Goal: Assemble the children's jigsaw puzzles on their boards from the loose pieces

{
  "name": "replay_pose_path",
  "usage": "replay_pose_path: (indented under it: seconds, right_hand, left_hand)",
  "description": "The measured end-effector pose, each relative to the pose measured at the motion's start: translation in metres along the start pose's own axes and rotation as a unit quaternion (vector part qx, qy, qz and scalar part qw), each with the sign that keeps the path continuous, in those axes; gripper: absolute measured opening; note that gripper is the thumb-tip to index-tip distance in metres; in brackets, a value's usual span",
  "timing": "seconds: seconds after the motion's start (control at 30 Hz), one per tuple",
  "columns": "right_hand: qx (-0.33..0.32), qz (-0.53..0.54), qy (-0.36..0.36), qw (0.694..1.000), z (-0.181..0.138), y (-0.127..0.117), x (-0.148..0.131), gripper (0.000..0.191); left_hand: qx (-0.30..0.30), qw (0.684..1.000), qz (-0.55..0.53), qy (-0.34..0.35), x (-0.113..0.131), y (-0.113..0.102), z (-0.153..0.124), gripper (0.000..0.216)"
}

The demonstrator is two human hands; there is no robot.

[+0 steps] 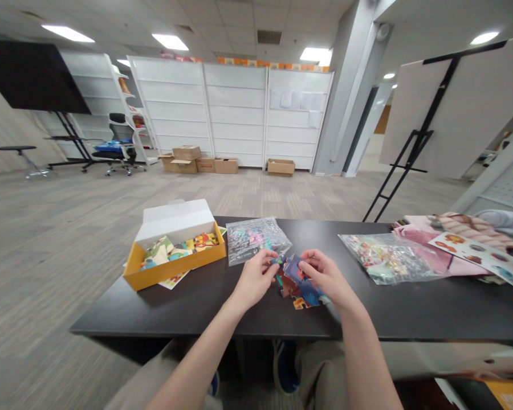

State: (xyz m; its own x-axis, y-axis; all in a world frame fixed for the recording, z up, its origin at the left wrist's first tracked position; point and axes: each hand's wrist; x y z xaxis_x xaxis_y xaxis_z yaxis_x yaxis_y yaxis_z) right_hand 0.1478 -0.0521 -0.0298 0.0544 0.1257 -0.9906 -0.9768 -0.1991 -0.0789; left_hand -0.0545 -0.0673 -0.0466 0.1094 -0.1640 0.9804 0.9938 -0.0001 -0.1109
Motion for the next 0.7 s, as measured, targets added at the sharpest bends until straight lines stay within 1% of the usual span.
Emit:
replay_pose_path:
  seconds: [0.1, 0.17, 0.33, 0.47, 0.6, 0.7]
  right_hand:
    - [0.059, -0.007, -0.028, 0.998, 0.005, 0.012, 0.003, 0.039]
    - [0.087, -0.011, -0.045, 0.995, 0.008, 0.019, 0.005, 0.037]
    - [0.108, -0.004, -0.065, 0.992, 0.01, 0.025, 0.012, 0.032]
    - [0.138, -0.026, -0.084, 0.986, 0.01, 0.029, 0.011, 0.03]
    - [0.158, -0.051, -0.11, 0.98, 0.008, 0.04, 0.006, 0.026]
    - [0.162, -0.095, -0.145, 0.972, 0.007, 0.045, 0.003, 0.023]
  left_hand:
    - [-0.01, 0.999, -0.035, -0.012, 0.003, 0.002, 0.001, 0.022]
    - [-0.01, 0.998, -0.055, -0.02, 0.003, 0.002, 0.002, 0.023]
    - [-0.017, 0.991, -0.123, -0.056, 0.005, -0.002, 0.001, 0.028]
    - [-0.014, 0.983, -0.164, -0.086, 0.011, -0.002, -0.001, 0.03]
    - [0.015, 0.985, -0.157, -0.066, 0.011, 0.002, 0.0, 0.041]
    - [0.029, 0.986, -0.154, -0.059, 0.009, 0.002, 0.001, 0.044]
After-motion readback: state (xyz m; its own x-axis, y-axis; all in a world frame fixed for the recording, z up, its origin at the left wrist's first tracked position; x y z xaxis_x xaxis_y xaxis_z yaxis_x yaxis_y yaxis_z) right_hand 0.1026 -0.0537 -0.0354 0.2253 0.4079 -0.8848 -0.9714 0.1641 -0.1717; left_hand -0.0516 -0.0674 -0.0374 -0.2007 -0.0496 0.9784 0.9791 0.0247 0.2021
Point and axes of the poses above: each hand's wrist, its own z-axis towards the middle knuckle, its own y-axis out of the palm, x = y × z, and after that the axes turned 4 degrees about x, right-handed
